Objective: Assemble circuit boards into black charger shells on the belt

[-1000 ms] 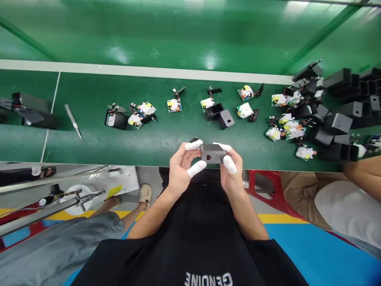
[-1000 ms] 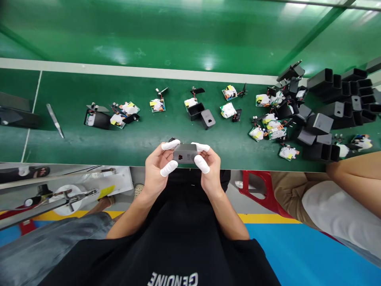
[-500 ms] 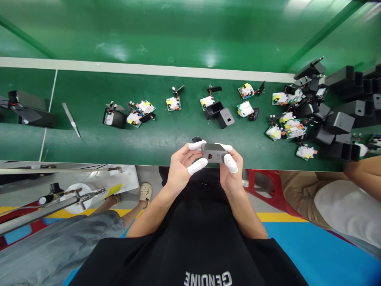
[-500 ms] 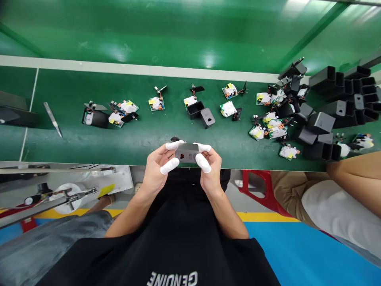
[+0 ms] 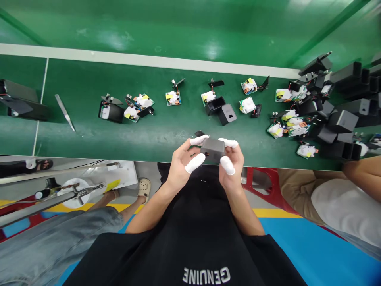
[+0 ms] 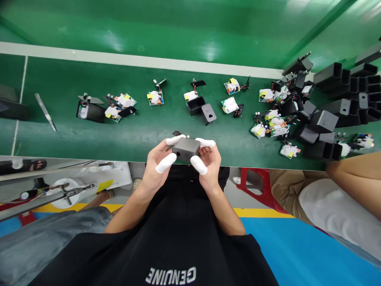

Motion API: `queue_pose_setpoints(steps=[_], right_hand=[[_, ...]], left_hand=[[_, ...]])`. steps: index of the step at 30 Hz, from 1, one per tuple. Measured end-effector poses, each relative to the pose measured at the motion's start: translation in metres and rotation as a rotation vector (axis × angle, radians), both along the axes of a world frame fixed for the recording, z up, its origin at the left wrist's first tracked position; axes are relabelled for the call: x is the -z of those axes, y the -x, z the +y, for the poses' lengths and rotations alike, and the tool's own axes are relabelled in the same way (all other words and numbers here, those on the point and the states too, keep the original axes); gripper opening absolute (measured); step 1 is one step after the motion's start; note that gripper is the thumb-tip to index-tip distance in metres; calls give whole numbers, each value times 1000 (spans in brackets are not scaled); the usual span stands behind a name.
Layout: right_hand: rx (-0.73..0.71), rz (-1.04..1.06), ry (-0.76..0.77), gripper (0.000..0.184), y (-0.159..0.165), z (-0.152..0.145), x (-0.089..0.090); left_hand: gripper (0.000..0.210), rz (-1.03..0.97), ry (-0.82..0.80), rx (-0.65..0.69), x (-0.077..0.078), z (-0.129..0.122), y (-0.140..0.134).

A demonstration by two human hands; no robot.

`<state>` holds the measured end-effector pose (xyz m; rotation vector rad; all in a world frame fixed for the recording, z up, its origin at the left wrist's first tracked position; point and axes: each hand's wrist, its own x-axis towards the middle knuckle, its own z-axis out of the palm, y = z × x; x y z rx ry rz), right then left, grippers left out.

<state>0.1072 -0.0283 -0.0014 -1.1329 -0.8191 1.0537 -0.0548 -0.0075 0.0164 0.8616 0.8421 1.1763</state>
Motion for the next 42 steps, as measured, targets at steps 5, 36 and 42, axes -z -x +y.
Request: queue_pose_setpoints(steps=[5,36,42], right_hand=[[-33,-480,-275,73,-13,-7,18],[-292,-205,-227,56,-57,6,-9],[-185,-21,-263,57,-71,1,-27]], left_hand=[[87,56,-98,161,8,-3,18],[83,453,-361,230,22,8,30],[79,298,-354,223,17,11,19]])
